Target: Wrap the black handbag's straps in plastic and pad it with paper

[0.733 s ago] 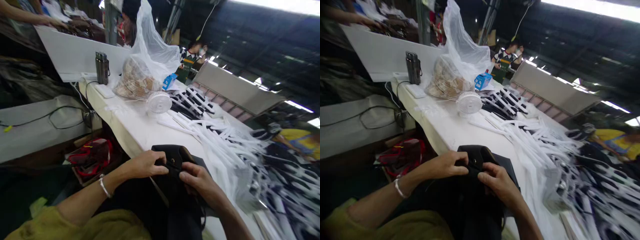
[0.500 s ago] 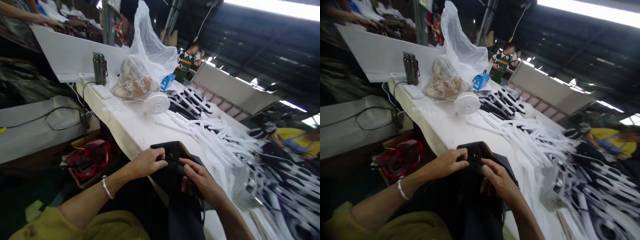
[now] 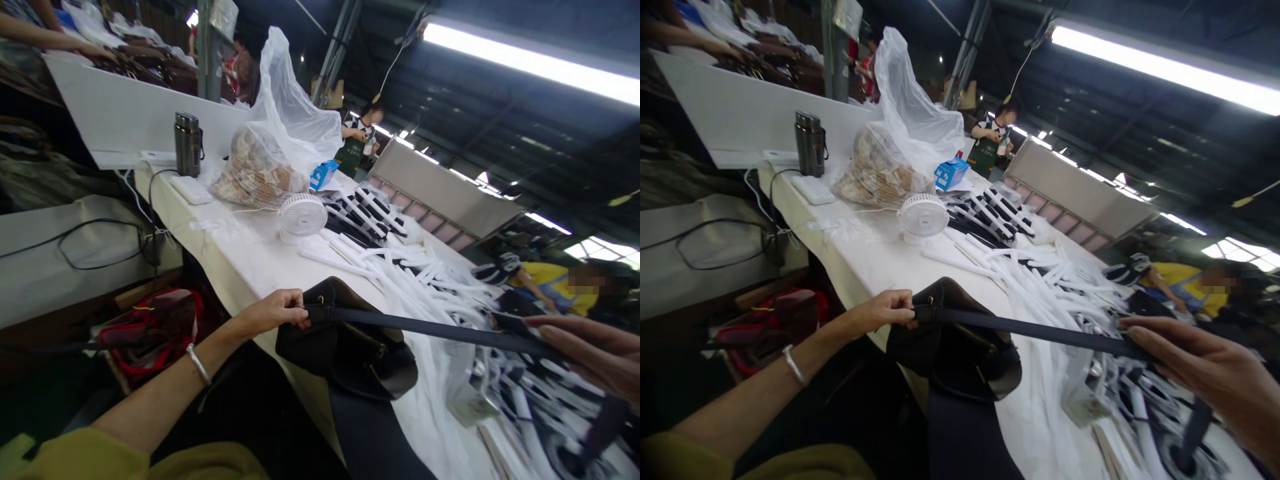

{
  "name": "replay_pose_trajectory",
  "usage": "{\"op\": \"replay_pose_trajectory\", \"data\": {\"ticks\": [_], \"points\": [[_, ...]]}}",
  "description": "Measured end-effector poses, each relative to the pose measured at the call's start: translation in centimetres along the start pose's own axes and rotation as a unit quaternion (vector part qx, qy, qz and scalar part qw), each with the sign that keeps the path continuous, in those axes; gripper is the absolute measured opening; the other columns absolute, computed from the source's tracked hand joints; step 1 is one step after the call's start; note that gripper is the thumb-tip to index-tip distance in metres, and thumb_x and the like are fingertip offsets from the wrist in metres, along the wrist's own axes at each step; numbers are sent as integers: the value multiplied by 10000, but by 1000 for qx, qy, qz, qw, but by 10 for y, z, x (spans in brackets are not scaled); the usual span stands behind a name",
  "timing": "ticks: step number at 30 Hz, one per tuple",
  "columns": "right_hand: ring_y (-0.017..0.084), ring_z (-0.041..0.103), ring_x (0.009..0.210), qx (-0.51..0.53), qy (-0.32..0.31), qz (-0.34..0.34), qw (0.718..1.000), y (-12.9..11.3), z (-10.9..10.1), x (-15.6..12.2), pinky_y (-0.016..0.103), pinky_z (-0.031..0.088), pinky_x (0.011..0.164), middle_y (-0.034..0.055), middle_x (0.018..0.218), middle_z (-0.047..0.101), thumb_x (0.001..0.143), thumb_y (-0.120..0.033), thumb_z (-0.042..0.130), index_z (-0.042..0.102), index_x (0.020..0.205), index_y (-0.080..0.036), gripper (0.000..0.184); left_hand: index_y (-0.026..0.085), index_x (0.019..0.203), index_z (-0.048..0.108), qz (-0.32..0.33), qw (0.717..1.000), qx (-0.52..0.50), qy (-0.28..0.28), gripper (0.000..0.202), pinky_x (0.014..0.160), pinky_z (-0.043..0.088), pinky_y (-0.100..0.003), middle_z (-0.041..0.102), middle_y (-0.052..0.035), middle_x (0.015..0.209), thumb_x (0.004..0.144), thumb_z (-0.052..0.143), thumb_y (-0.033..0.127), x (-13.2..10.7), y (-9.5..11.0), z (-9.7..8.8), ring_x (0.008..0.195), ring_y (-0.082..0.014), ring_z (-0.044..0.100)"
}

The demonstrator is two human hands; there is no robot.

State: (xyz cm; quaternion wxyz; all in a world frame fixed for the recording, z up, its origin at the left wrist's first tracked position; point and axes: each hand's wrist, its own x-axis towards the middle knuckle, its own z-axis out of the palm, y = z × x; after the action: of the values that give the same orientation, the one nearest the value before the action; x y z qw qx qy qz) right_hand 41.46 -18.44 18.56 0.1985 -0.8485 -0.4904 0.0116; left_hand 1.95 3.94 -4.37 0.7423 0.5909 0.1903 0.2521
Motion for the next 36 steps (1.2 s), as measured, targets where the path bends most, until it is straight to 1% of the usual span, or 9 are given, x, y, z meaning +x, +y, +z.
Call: {"op": "replay_pose_trajectory", "data": {"ticks": [3,9,13,16,20,23,26,30,36], "points": [[374,706,904,-63,22,28,997,12,17,6,481,556,750,94,986,761,693,-663,631,766,879,-336,400,164,754,530,-1,1000,-16,-15,352,721,448,-264,731,-54,816,729,771,420,-3,-1,-3,762,-159,660],[342,716,875,-164,-46,13,985,23,110,-6,426,531,736,43,945,774,758,-671,494,754,939,-314,477,160,743,538,-2,999,-34,-43,316,763,439,-255,754,-82,898,729,785,357,-12,3,-12,854,-180,677],[315,718,866,-175,-68,-6,982,22,142,-9,389,526,719,39,921,777,813,-636,444,747,931,-307,463,156,796,564,-20,995,-77,-63,331,790,456,-271,756,-93,928,710,810,361,-14,2,-16,870,-190,692],[300,711,887,-142,14,-56,988,2,146,-13,389,534,757,53,958,768,819,-620,456,736,934,-277,457,148,818,587,-25,993,-87,-71,339,785,463,-266,755,-94,929,723,802,392,-13,0,-16,863,-181,692],[266,668,996,-59,130,-185,972,-68,150,-31,385,512,880,70,1061,721,889,-577,456,719,997,-254,431,142,814,608,-22,996,-60,-64,350,764,479,-272,749,-78,867,721,795,424,-9,1,-9,800,-171,690],[255,633,1049,-22,59,-272,960,-125,162,-44,393,466,955,72,1125,695,923,-497,496,691,1101,-255,358,145,795,608,-33,999,-7,-41,346,714,495,-278,735,-56,788,705,788,426,-3,2,2,714,-162,676],[268,642,1002,-10,-84,-228,970,-157,176,-46,386,468,909,68,1080,713,904,-425,539,696,1068,-247,287,148,790,614,-42,998,41,-37,324,637,481,-257,718,-34,733,710,767,422,3,3,13,627,-141,646],[194,628,695,67,-257,-78,961,-157,179,-37,282,457,628,6,750,695,849,-440,585,699,861,-226,243,138,832,656,-44,996,28,-76,400,655,477,-253,727,-54,760,754,711,526,7,5,15,649,-144,658],[94,435,490,156,-284,4,946,-150,171,-27,235,311,448,-25,673,613,740,-443,656,676,856,-191,278,156,954,666,-76,990,32,-114,531,710,475,-256,744,-83,886,790,642,661,-3,0,-10,777,-167,677]]}}
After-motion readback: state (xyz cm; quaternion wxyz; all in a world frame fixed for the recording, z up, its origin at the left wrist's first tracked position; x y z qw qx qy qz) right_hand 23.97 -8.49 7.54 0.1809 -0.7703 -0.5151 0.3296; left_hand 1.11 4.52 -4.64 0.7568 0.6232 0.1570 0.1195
